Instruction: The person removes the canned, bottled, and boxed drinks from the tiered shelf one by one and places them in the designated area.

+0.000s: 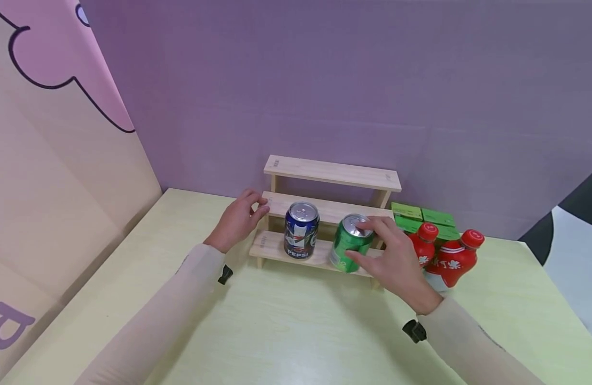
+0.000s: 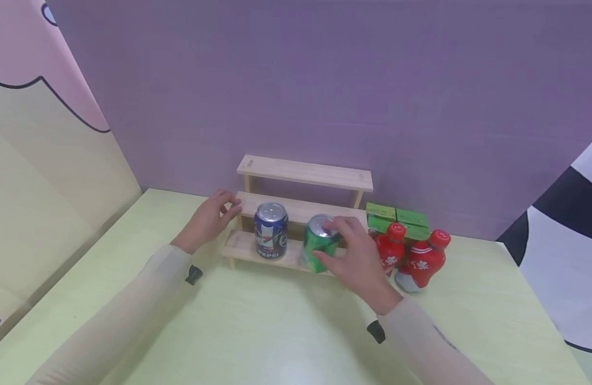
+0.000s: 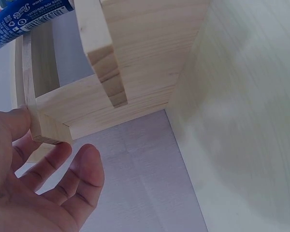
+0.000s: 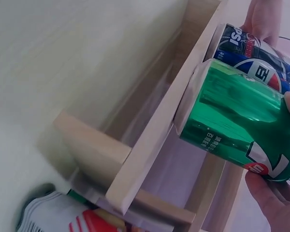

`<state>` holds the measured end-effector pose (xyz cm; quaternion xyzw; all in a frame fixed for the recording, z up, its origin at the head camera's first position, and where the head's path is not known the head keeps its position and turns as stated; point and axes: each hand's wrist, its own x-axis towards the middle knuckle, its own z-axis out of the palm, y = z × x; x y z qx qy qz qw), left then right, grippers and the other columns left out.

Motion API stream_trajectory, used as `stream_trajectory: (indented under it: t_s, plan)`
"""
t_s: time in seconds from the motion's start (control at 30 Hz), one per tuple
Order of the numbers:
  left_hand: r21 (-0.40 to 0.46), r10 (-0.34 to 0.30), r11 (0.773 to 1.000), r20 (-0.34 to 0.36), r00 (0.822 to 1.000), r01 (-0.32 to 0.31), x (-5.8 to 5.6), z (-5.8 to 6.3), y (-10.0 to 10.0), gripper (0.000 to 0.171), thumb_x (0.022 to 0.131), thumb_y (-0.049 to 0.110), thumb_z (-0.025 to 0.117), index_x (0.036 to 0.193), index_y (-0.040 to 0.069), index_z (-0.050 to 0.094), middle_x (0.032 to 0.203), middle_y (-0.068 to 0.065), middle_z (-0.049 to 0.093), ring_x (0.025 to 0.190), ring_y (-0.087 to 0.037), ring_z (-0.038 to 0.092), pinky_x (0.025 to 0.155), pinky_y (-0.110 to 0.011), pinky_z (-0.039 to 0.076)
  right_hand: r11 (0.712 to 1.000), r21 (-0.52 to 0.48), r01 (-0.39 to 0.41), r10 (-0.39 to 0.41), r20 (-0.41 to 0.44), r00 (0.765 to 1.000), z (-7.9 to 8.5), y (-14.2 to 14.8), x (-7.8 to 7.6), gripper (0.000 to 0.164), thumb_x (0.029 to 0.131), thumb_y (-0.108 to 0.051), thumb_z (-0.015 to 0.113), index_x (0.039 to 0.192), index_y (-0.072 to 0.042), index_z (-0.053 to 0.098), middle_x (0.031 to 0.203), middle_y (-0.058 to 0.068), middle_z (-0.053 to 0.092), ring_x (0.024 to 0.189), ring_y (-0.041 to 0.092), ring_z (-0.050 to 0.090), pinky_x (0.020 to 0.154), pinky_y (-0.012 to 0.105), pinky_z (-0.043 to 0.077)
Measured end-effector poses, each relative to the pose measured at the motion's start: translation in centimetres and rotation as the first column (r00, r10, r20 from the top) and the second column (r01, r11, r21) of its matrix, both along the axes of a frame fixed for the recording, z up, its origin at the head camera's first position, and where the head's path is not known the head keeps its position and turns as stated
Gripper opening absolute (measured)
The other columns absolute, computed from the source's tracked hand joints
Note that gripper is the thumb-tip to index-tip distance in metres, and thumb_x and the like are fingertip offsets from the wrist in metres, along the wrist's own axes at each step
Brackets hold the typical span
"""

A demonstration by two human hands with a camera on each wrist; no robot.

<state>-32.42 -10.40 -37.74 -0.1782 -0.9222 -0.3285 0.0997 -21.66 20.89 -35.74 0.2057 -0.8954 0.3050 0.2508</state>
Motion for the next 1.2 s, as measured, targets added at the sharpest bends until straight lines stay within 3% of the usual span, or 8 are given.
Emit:
stream_trajectory:
  t_s: [0.17,0.37,0.47,0.8,1.03,1.2]
  plan:
    - [-0.019,0.025,1.000,0.032,0.999,-0.025,0.5,0.6,0.1,0.023,0.096,0.025,0.056,0.109,0.007,0.061,0.110,-0.003,0.049,0.088,-0.022,0.050,0.075,-0.030,0.047,1.000,-0.006,0.009,-0.009,-0.038,0.999,0.1,1.0,0.9,0.053,0.065,-0.020,0.089,0.111,-0.012,0.063,0.114,0.003,0.056,0.095,0.018,0.055,0.065,0.033,0.053]
    - [-0.029,0.027,0.999,0.030,0.999,-0.026,0.4,0.6,0.0,0.023,0.096,0.026,0.056,0.108,0.007,0.061,0.110,-0.003,0.049,0.088,-0.021,0.050,0.074,-0.030,0.047,1.000,0.000,0.018,-0.018,-0.092,0.996,0.5,2.5,2.2,0.055,0.061,-0.020,0.091,0.109,-0.012,0.064,0.109,0.000,0.057,0.086,0.012,0.051,0.059,0.018,0.044]
    - [-0.028,0.025,0.999,0.024,0.999,-0.024,0.4,0.5,-0.1,0.022,0.096,0.026,0.056,0.107,0.007,0.061,0.110,-0.003,0.049,0.087,-0.022,0.050,0.074,-0.030,0.047,1.000,0.004,0.030,-0.030,-0.105,0.994,0.3,3.4,3.1,0.056,0.059,-0.018,0.092,0.107,-0.012,0.065,0.107,-0.002,0.057,0.094,0.011,0.051,0.063,0.013,0.042]
    - [-0.031,0.025,0.999,0.027,0.999,-0.025,0.4,0.5,-0.4,0.021,0.096,0.026,0.055,0.106,0.009,0.060,0.111,-0.002,0.049,0.088,-0.022,0.050,0.074,-0.030,0.047,0.995,0.039,0.096,-0.091,-0.123,0.988,0.2,6.6,6.9,0.058,0.051,-0.007,0.092,0.103,-0.009,0.064,0.102,-0.002,0.056,0.090,0.004,0.047,0.069,0.007,0.039]
    - [-0.023,0.028,0.999,0.032,0.999,-0.027,0.3,0.3,-0.5,0.021,0.096,0.026,0.057,0.107,0.008,0.061,0.112,-0.003,0.049,0.090,-0.024,0.052,0.075,-0.030,0.048,0.972,0.103,0.209,-0.212,0.017,0.977,-0.2,9.0,8.7,0.059,0.054,-0.010,0.093,0.104,-0.011,0.062,0.103,0.003,0.050,0.092,0.023,0.051,0.067,0.003,0.037]
    - [-0.026,0.027,0.999,0.033,0.999,-0.026,0.3,0.3,-0.4,0.022,0.096,0.026,0.056,0.108,0.008,0.061,0.112,-0.003,0.048,0.089,-0.023,0.050,0.074,-0.030,0.048,0.947,0.170,0.273,-0.296,0.129,0.947,-1.0,10.6,9.1,0.056,0.056,-0.014,0.092,0.101,-0.009,0.058,0.102,0.008,0.047,0.089,0.034,0.053,0.062,0.023,0.050]
